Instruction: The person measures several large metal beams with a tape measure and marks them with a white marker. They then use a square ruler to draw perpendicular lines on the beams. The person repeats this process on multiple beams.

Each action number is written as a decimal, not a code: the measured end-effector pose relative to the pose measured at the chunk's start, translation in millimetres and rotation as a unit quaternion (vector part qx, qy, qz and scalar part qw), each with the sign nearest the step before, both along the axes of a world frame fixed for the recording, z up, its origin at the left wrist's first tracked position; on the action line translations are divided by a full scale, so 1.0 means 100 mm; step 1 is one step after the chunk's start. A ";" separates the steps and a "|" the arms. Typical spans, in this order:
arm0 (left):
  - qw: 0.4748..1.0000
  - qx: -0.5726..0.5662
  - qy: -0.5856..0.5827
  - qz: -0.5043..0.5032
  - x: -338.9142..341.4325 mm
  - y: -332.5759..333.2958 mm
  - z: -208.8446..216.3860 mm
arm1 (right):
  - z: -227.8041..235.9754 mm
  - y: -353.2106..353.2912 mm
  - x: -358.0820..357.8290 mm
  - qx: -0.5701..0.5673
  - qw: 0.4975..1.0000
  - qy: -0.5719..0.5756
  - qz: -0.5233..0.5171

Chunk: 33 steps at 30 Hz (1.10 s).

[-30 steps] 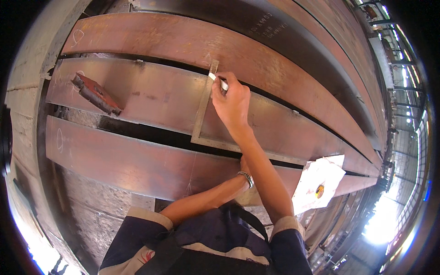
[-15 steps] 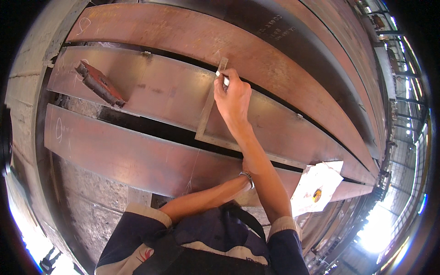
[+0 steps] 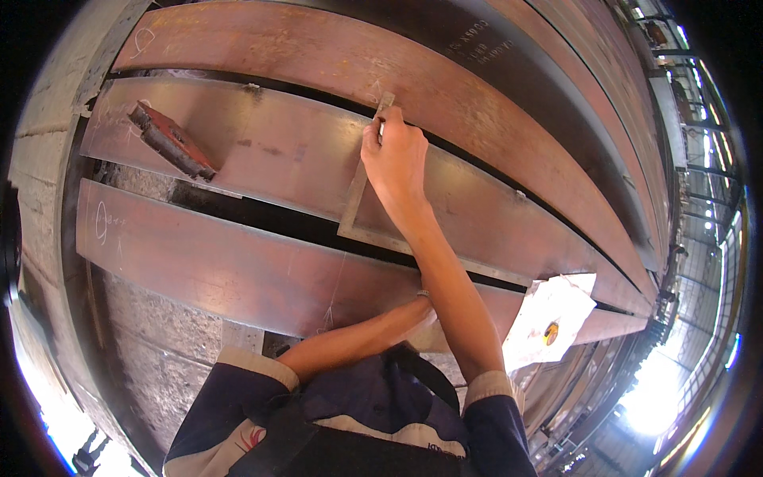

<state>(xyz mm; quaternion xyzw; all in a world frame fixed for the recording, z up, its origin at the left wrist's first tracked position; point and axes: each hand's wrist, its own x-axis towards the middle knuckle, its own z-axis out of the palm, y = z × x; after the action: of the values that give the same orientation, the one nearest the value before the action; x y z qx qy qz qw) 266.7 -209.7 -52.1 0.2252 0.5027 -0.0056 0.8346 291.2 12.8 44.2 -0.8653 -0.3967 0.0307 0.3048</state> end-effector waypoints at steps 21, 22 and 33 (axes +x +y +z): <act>0.998 -0.046 0.048 0.016 -0.04 0.15 0.19 | 0.40 -0.80 -1.19 -0.132 0.976 0.157 0.070; 0.998 -0.039 0.048 0.011 -0.06 0.16 0.22 | 0.46 -0.83 -1.18 -0.115 0.975 0.181 0.056; 0.981 0.098 -0.165 -0.027 -0.21 -0.09 0.54 | 1.23 -1.34 -0.68 0.022 0.926 0.346 -0.149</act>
<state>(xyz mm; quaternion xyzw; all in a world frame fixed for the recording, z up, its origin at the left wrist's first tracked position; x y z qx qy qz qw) 246.1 -219.0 1.5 0.3171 0.3497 0.0582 0.8796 223.4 -121.0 167.1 -0.8433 -0.1335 0.2737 0.4427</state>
